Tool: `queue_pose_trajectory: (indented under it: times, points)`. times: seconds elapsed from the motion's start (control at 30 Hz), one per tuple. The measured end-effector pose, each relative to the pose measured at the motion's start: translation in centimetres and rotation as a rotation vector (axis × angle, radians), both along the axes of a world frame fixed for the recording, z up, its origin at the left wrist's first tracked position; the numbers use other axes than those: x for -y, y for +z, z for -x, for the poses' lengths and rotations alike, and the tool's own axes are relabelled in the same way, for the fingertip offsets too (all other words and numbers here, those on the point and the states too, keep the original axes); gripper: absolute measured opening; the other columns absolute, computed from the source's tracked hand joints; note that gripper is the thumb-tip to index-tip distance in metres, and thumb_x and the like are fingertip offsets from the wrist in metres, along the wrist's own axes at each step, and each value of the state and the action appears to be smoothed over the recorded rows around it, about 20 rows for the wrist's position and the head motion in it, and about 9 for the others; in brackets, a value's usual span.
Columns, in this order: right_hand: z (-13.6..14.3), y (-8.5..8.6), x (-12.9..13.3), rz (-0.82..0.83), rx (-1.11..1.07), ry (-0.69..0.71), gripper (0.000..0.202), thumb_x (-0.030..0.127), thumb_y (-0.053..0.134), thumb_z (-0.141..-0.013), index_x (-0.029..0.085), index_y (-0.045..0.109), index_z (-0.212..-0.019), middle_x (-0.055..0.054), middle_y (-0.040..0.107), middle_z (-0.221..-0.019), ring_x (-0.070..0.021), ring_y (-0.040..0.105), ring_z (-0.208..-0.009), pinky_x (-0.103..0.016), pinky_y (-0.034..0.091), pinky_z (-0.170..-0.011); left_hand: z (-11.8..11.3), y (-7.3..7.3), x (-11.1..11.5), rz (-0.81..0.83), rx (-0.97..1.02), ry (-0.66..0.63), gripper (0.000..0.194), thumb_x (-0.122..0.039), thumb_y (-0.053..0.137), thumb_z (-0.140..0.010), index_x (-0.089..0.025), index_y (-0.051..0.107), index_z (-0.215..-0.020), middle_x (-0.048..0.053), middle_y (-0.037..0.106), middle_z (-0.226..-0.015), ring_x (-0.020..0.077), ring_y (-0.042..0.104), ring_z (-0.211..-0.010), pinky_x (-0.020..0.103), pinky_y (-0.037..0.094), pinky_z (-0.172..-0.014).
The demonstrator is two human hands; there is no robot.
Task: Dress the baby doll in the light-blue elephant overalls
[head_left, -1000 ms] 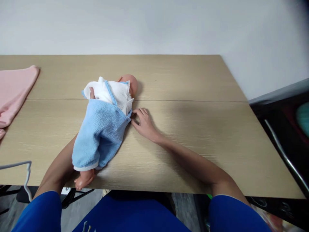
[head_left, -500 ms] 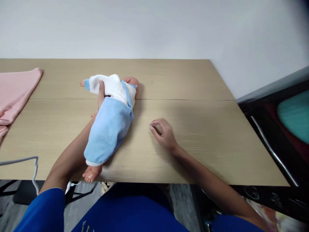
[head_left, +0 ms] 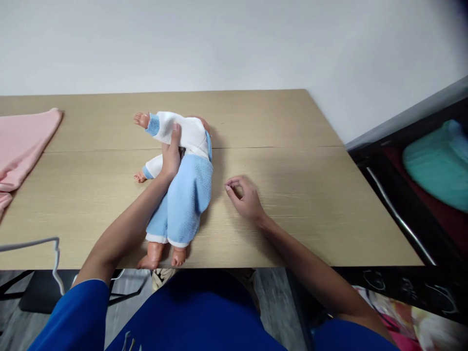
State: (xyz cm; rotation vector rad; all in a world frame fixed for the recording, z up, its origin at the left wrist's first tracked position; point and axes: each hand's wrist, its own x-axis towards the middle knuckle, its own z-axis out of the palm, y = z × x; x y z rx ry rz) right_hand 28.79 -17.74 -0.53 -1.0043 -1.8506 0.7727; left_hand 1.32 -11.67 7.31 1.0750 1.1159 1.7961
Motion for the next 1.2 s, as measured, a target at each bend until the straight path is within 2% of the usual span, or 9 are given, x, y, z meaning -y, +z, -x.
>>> queue_pose_trajectory:
  times: [0.23,0.37,0.5,0.63,0.73,0.83,0.93,1.07,1.2]
  points:
    - [-0.3,-0.3,-0.6,0.153,-0.066,-0.054,0.028,0.055,0.068,-0.111,0.027,0.072,-0.107,-0.008,0.080,-0.103,-0.0275,0.077,-0.098,-0.047,0.063,-0.096,-1.7,-0.4,-0.2,-0.020,-0.179,0.048,0.078,-0.091,0.069,-0.100,-0.026,0.077,-0.142,0.012,0.077,-0.159,0.0350,0.061,-0.164,0.048,0.045,-0.141]
    - [-0.5,0.2,-0.7,0.265,-0.205,-0.005,0.045,0.071,0.064,-0.111,0.028,0.076,-0.117,-0.009,0.082,-0.116,-0.0298,0.077,-0.115,-0.052,0.059,-0.113,-2.4,-0.7,-0.1,-0.021,-0.340,0.031,0.075,-0.088,0.069,-0.102,-0.023,0.077,-0.139,0.015,0.078,-0.155,0.0369,0.064,-0.160,0.054,0.042,-0.142]
    - [-1.0,1.3,-0.9,0.445,-0.461,0.116,0.069,0.088,0.049,-0.108,0.034,0.073,-0.144,-0.010,0.080,-0.143,-0.0324,0.074,-0.136,-0.059,0.054,-0.127,-1.9,0.0,1.0,-0.095,-0.718,-0.186,0.081,-0.087,0.076,-0.096,-0.020,0.075,-0.142,0.021,0.075,-0.155,0.0438,0.061,-0.158,0.063,0.039,-0.142]
    - [-2.5,2.1,-1.6,0.703,-0.625,0.132,0.092,0.108,0.038,-0.095,0.038,0.075,-0.144,-0.007,0.080,-0.148,-0.0390,0.068,-0.154,-0.066,0.059,-0.124,-0.6,1.8,2.7,-0.231,-0.994,-0.481,0.095,-0.084,0.088,-0.087,-0.027,0.065,-0.161,0.021,0.056,-0.176,0.0450,0.046,-0.169,0.064,0.030,-0.145]
    - [-3.7,2.4,-2.2,0.815,-0.647,0.094,0.083,0.102,0.051,-0.095,0.037,0.078,-0.139,-0.006,0.081,-0.150,-0.0396,0.066,-0.157,-0.066,0.063,-0.120,1.0,3.0,3.7,-0.130,-0.962,-0.535,0.082,-0.081,0.090,-0.088,-0.029,0.073,-0.149,0.018,0.057,-0.174,0.0467,0.045,-0.168,0.067,0.027,-0.145]
    - [-4.0,2.2,-2.6,0.815,-0.571,0.097,0.070,0.088,0.062,-0.099,0.033,0.079,-0.139,-0.008,0.077,-0.159,-0.0369,0.072,-0.150,-0.061,0.067,-0.115,3.4,2.7,3.9,0.049,-0.794,-0.360,0.061,-0.070,0.094,-0.088,-0.027,0.080,-0.129,0.016,0.071,-0.155,0.0478,0.049,-0.162,0.067,0.023,-0.145]
    - [-3.5,1.0,-2.8,0.741,-0.449,0.058,0.069,0.081,0.060,-0.101,0.031,0.074,-0.146,-0.011,0.078,-0.157,-0.0360,0.077,-0.141,-0.058,0.071,-0.109,6.2,0.8,3.8,0.194,-0.771,-0.161,0.051,-0.066,0.091,-0.089,-0.024,0.080,-0.117,0.018,0.078,-0.135,0.0480,0.054,-0.152,0.069,0.023,-0.144]
    - [-2.5,-1.1,-3.2,0.635,-0.391,-0.005,0.079,0.067,0.074,-0.097,0.037,0.054,-0.167,-0.005,0.072,-0.168,-0.0330,0.073,-0.150,-0.055,0.067,-0.121,8.0,-1.5,4.6,0.334,-0.909,-0.114,0.069,-0.089,0.072,-0.094,-0.022,0.076,-0.114,0.019,0.082,-0.120,0.0464,0.068,-0.129,0.067,0.040,-0.135]
    - [-1.4,-1.8,-3.4,0.580,-0.383,-0.026,0.062,0.058,0.066,-0.104,0.032,0.060,-0.159,-0.004,0.065,-0.176,-0.0282,0.060,-0.166,-0.050,0.056,-0.136,7.0,-1.6,5.6,0.432,-0.835,-0.087,0.078,-0.100,0.070,-0.089,-0.024,0.074,-0.105,0.015,0.083,-0.102,0.0457,0.076,-0.115,0.062,0.056,-0.122]
